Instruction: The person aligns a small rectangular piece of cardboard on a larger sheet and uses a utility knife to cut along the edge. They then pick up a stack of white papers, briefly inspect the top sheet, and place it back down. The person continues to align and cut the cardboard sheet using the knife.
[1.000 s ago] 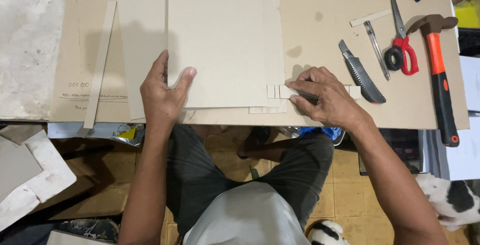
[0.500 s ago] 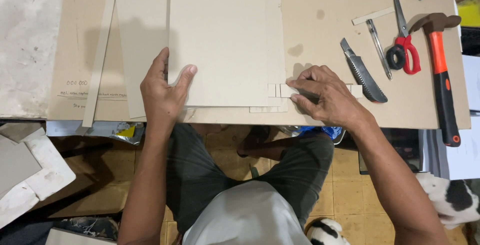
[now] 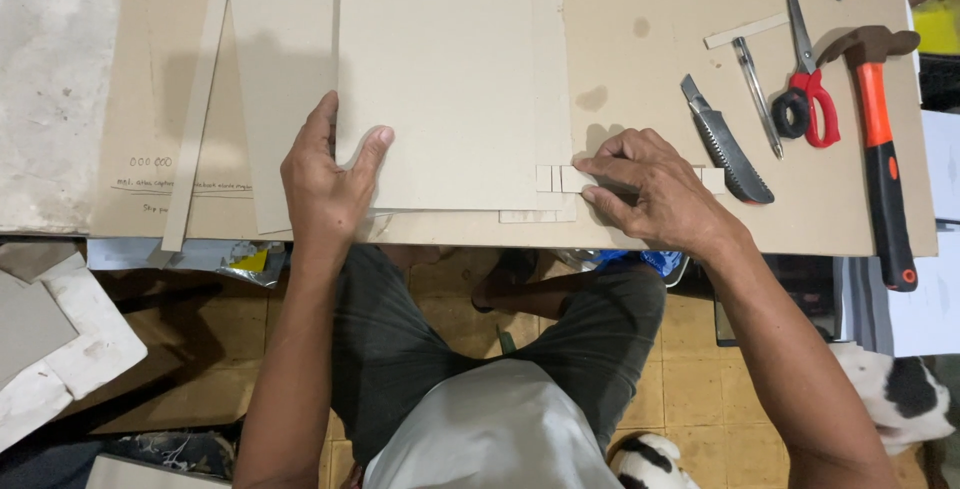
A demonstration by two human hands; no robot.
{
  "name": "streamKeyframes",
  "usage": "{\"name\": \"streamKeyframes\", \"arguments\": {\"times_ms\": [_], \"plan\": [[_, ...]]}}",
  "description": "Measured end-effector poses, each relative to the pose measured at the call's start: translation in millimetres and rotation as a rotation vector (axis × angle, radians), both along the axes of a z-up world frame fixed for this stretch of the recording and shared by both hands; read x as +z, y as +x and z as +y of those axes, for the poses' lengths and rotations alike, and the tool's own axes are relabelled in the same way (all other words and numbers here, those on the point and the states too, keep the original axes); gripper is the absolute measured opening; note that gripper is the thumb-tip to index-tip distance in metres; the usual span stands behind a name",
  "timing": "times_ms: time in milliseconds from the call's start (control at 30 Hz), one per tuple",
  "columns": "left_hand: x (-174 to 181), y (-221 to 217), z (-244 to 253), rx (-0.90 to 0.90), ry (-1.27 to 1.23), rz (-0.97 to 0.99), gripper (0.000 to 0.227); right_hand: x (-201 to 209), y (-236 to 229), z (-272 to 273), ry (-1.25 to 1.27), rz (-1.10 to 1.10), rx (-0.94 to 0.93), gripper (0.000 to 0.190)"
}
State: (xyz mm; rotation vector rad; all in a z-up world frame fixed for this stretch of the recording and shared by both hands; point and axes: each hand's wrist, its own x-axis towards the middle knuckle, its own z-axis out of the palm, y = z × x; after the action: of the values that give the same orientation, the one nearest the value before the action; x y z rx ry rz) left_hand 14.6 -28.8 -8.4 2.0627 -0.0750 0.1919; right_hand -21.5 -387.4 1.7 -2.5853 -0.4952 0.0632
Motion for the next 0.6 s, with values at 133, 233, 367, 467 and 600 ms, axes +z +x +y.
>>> {"name": "streamKeyframes", "arguments": {"times_ms": [133,233,367,467,600], "plan": [[-2.4,2.2,0.8,-0.004,-0.002,0.002,0.067,0.1,0.7,-0.6,0.0,0.004,-0.003,0.032],[-2.8,1.4,0.6,-0.006,0.008,-0.025,0.067,-0.7,1.4,0.1,0.001,0.004,0.003,0.032],[-4.8,1.0,1.4,-0.001,0.015,-0.012,0.067,-1.5,0.4,-1.9,0.003,0.0,0.004,0.031],[-7.5,-0.3,1.7,-0.014,0.026,-0.084,0.068,-3.1,0.2,-2.5,-0.012,-0.018,0.011,0.031],[-5.5,-1.0,0.8,-0.029,0.071,-0.082,0.077,-4.9,2.2,-2.8,-0.011,-0.014,0.016,0.03]]}}
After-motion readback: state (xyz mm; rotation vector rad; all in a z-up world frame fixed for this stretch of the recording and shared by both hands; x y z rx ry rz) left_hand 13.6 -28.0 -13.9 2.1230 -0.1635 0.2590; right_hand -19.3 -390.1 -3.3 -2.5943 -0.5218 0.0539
